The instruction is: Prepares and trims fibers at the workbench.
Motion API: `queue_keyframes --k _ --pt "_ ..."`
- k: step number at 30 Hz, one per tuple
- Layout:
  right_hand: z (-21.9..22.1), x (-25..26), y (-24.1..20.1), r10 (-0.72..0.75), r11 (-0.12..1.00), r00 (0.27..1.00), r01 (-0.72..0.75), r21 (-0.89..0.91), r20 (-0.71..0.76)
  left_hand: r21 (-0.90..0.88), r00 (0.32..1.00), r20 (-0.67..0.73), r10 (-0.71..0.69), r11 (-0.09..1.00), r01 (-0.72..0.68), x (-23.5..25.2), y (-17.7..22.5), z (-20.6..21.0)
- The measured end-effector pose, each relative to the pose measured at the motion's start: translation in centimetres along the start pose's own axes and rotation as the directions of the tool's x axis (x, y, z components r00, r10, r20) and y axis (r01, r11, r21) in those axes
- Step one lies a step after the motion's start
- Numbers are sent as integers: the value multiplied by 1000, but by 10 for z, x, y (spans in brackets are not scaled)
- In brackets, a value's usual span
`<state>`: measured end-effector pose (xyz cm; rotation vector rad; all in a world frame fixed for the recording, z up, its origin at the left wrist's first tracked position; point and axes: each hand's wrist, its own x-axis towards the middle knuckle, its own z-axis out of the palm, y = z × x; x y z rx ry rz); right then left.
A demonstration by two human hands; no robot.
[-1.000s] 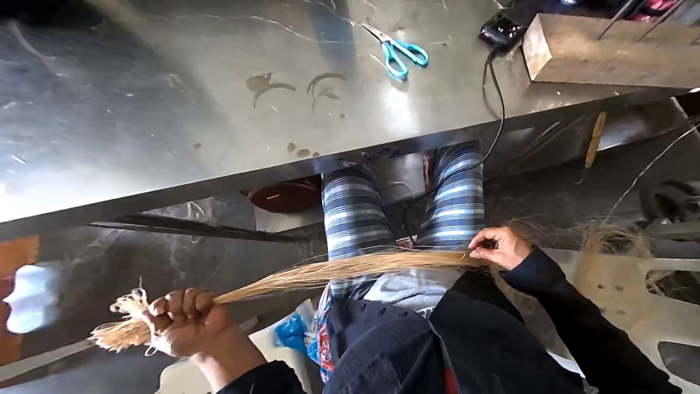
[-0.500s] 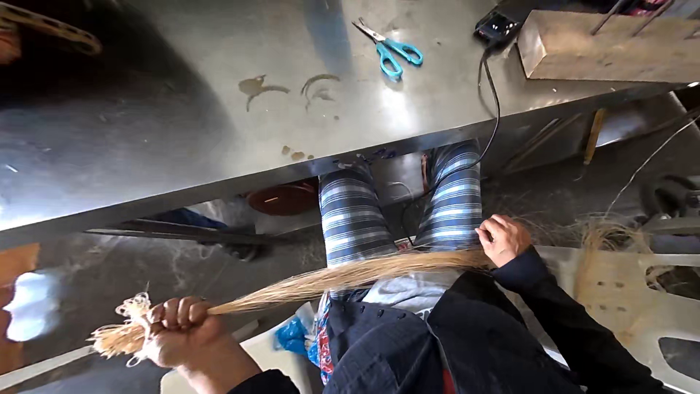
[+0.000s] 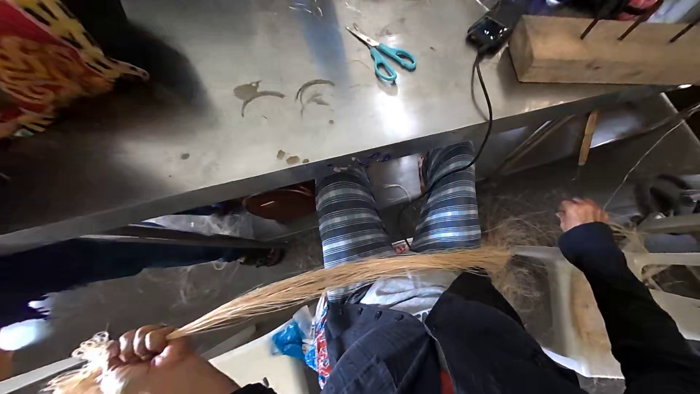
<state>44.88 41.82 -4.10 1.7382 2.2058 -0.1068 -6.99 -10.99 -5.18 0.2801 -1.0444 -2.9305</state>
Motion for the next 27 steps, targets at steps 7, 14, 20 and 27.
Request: queue_keyframes --k 7,14,20,27 --pt "-75 -29 -60 38 999 982 -38 -8 187 -8 996 80 33 999 -32 -14 1 16" --pt "-103 -90 -162 -678 346 538 834 429 -500 102 969 245 -16 995 -10 -82 -9 88" --pt "-111 -140 -296 -909 -124 173 757 641 -380 97 919 335 -210 977 188 -132 -46 129" --pt "-85 -174 -382 -982 179 0 338 924 190 102 887 366 -283 959 264 -142 -74 130"
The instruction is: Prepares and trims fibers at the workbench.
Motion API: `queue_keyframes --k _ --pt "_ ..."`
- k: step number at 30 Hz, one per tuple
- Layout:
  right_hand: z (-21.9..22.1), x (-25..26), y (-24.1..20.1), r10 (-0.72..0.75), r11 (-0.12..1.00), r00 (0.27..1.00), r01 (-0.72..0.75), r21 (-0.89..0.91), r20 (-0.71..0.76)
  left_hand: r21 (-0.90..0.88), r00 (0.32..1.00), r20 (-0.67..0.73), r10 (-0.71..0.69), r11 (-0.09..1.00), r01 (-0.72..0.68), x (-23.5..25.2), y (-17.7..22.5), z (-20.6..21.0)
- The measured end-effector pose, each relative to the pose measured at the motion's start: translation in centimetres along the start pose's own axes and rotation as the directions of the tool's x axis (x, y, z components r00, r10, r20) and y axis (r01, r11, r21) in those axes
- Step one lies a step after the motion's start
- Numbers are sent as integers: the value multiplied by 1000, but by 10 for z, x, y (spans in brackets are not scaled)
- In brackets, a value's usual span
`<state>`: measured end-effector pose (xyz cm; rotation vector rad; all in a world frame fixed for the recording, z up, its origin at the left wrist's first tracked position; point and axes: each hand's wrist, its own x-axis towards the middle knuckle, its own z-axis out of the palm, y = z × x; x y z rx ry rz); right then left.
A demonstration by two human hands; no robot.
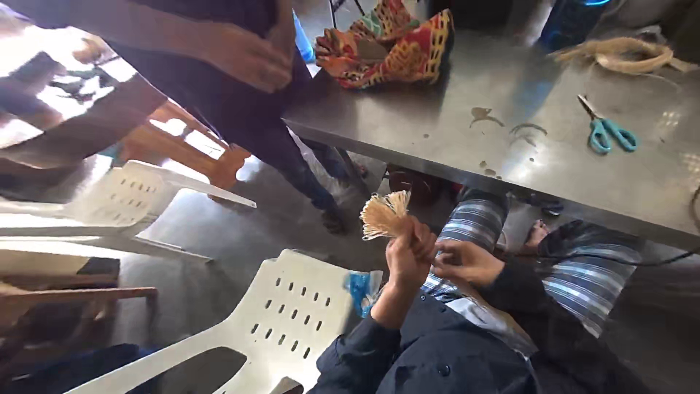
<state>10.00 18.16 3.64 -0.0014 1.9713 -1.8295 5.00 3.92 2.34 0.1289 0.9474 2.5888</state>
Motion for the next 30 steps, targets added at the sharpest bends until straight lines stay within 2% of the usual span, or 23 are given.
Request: queue_keyframes --k 2,4,9,12,15,19,23,30 --pt "6 7 9 66 992 996 -72 104 57 30 999 -33 -19 999 20 0 -3 -3" --pt "8 10 14 122 988 990 -128 85 64 83 997 -78 -23 996 30 0 -6 -5" --pt "12 13 24 100 994 995 -101 43 31 198 996 -87 6 980 11 1 -10 -11" --pt "1 12 25 -10 995 1000 11 -103 4 209 999 -14 -38 977 40 -1 -10 -17" --pt "-11 10 15 -179 984 978 179 -16 -108 227 989 105 -108 970 82 -5 -10 -21" --pt "-18 8 -8 -162 972 953 199 122 -257 243 939 271 -211 959 146 -11 -13 -24" --pt "-17 7 -19 -203 959 948 244 147 -247 254 878 392 -274 950 182 -15 -16 -29" --pt "-14 7 -20 -221 961 936 256 101 -272 242 814 508 -280 954 177 -13 -19 -36"
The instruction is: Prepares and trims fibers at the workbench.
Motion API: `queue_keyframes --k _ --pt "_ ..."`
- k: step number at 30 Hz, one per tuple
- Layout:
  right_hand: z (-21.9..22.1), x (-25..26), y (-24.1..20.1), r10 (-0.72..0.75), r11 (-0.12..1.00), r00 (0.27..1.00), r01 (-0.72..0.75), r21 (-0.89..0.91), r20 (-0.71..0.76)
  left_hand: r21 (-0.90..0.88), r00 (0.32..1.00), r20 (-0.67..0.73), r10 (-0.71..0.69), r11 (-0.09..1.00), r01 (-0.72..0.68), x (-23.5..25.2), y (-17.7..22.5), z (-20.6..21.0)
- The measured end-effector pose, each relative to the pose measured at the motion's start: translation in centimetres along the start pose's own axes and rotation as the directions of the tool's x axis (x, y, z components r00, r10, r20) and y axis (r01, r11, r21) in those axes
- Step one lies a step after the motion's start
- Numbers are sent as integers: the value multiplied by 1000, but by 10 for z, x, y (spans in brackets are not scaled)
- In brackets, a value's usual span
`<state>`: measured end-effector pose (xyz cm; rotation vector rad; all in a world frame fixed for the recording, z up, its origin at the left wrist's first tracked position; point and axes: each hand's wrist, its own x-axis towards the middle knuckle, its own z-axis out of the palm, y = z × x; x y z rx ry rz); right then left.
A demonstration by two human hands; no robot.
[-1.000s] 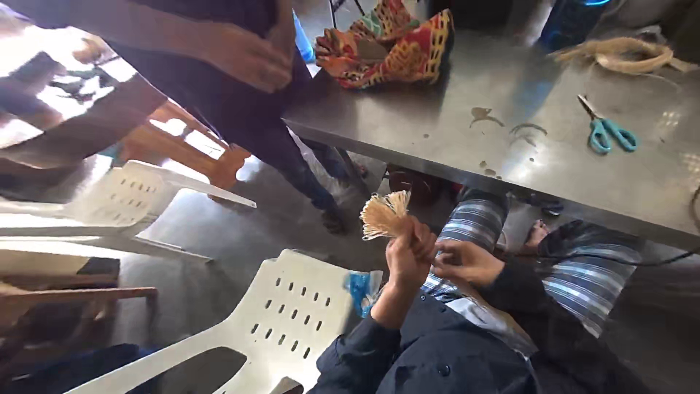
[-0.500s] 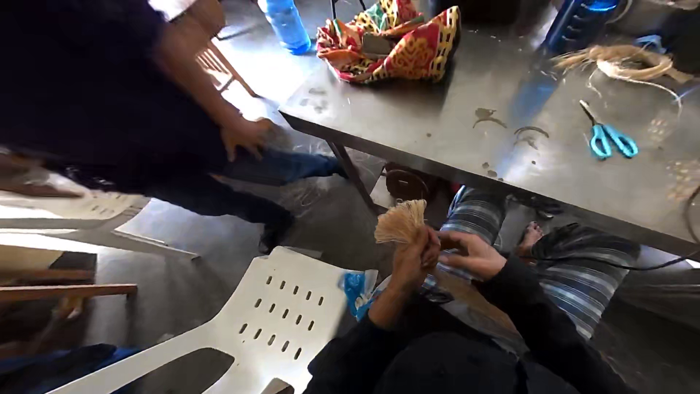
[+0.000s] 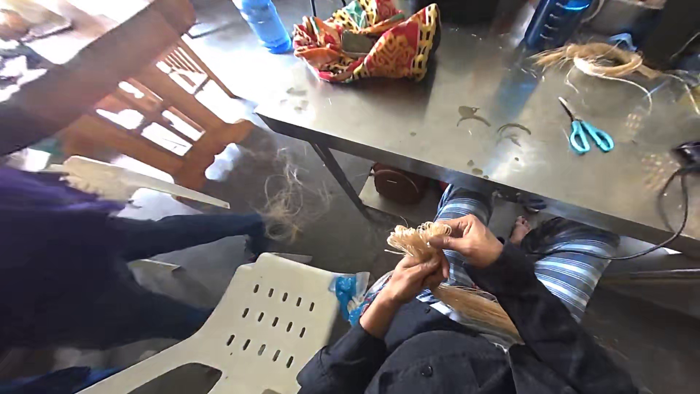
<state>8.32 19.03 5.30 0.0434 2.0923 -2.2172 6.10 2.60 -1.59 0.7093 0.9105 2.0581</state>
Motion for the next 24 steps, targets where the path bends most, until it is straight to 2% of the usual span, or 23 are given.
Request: queue_keyframes --k 8,18,21,24 --pt "1 -1 -2 18 1000 998 -19 -11 -60 -14 999 44 -21 1000 22 2 1 -1" --pt "4 4 -3 -94 994 982 85 -64 -165 -4 999 26 -33 999 33 5 1 -2" --pt "6 5 2 -116 993 981 117 -3 -153 -20 998 -35 -47 999 46 5 3 0" --pt "0 7 7 -58 998 998 59 35 -29 -110 983 -171 -59 993 41 7 7 4"
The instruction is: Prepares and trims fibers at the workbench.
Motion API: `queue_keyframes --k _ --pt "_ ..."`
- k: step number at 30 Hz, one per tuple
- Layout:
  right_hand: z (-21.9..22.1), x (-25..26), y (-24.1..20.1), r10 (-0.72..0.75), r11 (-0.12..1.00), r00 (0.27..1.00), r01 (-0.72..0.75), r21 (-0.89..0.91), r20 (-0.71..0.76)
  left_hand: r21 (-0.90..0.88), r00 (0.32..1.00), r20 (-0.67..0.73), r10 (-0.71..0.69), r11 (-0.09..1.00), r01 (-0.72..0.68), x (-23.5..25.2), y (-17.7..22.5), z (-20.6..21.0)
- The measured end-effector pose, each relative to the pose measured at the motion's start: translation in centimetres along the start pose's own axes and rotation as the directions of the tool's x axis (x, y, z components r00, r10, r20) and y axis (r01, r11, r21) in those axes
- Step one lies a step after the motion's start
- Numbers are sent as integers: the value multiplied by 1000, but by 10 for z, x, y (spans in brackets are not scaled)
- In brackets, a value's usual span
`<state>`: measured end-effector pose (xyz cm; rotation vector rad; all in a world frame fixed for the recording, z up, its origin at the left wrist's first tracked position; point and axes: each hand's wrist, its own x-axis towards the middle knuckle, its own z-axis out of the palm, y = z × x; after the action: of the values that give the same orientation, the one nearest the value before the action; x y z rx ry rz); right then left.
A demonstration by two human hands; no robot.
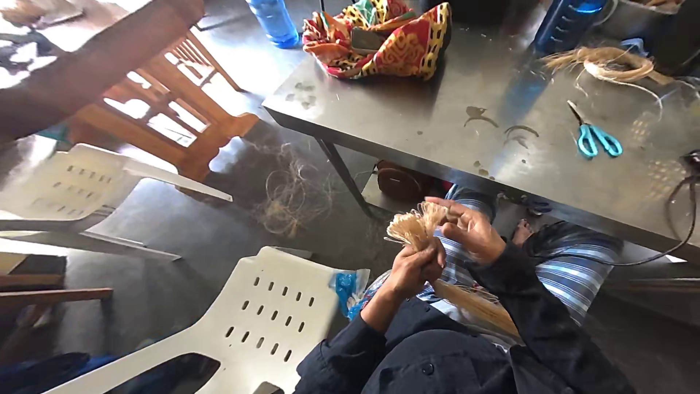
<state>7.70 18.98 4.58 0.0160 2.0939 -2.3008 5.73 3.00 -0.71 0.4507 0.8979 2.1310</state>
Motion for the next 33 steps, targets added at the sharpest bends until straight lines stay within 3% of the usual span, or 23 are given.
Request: queue_keyframes --k 3,6,10,19,24,33 --pt "-3 1 11 98 995 972 -98 -14 211 -82 987 -149 58 994 -70 4 7 7" --pt "0 -1 26 150 987 884 -160 -15 442 -83 957 -233 170 977 -194 12 14 9" --pt "2 -8 24 345 935 810 -339 -101 475 -61 909 -305 284 947 -316 21 27 2" --pt "-82 -68 21 492 870 813 -459 -178 311 -98 742 -560 368 860 -500 11 62 -60" --pt "-129 -114 16 476 879 863 -461 -118 168 -65 640 -664 387 823 -565 10 70 -87" --pt "-187 -182 7 468 872 876 -479 -100 -112 -67 592 -713 375 805 -590 15 75 -114"
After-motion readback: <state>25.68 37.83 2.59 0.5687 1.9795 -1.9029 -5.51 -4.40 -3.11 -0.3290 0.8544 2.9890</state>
